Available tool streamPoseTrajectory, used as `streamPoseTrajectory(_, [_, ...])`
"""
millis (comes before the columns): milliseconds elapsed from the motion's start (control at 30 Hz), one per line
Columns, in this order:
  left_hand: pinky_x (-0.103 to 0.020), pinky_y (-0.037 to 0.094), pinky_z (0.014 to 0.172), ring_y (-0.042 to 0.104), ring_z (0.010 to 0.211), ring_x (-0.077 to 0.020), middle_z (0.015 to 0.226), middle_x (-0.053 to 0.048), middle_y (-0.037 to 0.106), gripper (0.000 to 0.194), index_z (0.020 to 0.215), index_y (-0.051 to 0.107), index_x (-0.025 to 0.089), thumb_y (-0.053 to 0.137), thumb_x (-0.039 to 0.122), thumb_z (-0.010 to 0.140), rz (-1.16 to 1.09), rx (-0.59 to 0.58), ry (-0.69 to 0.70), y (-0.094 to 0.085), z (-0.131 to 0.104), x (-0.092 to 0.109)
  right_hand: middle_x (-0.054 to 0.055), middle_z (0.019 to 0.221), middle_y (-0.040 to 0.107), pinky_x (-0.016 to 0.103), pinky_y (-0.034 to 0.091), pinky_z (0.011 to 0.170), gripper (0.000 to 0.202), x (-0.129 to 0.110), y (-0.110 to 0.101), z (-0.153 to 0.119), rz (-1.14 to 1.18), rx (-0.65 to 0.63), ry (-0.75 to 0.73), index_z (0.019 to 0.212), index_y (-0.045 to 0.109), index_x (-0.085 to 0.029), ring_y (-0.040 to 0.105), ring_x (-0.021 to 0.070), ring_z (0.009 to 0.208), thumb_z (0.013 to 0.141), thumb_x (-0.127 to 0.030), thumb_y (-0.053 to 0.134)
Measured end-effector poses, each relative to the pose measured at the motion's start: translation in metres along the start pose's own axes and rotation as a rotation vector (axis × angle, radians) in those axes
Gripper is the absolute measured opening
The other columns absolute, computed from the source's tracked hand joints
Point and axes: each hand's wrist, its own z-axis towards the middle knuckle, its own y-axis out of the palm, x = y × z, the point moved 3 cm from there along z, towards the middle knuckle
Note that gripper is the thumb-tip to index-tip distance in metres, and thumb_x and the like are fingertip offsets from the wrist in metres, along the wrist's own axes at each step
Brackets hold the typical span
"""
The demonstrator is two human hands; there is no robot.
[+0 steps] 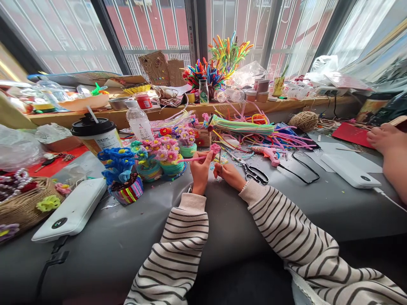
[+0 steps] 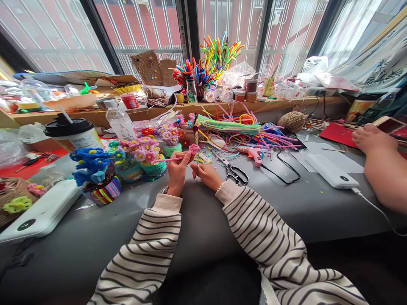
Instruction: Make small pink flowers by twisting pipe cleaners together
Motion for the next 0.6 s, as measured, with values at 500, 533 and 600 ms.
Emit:
streamPoseTrajectory(500, [-0.028, 0.048, 0.069, 0.061, 0.067, -0.0114, 0.071, 0.000, 0.060, 0.031, 0.077, 0.045, 0.016, 0.064, 0.031, 0.057, -0.050, 0.046, -0.066, -0.006, 0.005, -0.001, -0.001, 0.044, 0.049, 0.021, 0.028, 0.050, 0.056, 0.004, -0.023, -0.002, -0.303, 0.217, 0.135, 0.052, 0.061, -0.015, 0.042, 0.0078, 0.046, 0.076, -0.056, 0.032])
streamPoseTrajectory(533, [-0.028, 0.048, 0.069, 0.061, 0.067, -0.0114, 0.072, 0.000, 0.060, 0.033, 0.079, 0.044, 0.016, 0.065, 0.030, 0.057, -0.071, 0.048, -0.094, -0.006, 0.005, -0.002, 0.000, 0.045, 0.050, 0.021, 0.027, 0.050, 0.052, 0.007, -0.027, -0.002, -0.377, 0.223, 0.182, 0.054, 0.062, -0.015, 0.043, 0.0084, 0.046, 0.076, -0.053, 0.035])
streamPoseTrajectory(600, [-0.028, 0.048, 0.068, 0.061, 0.066, -0.0112, 0.072, 0.000, 0.060, 0.036, 0.083, 0.043, 0.016, 0.065, 0.030, 0.057, -0.103, 0.054, -0.139, -0.007, 0.006, -0.003, 0.002, 0.050, 0.054, 0.022, 0.026, 0.051, 0.043, 0.011, -0.033, -0.002, -0.544, 0.229, 0.237, 0.055, 0.062, -0.017, 0.046, 0.0102, 0.051, 0.077, -0.046, 0.040])
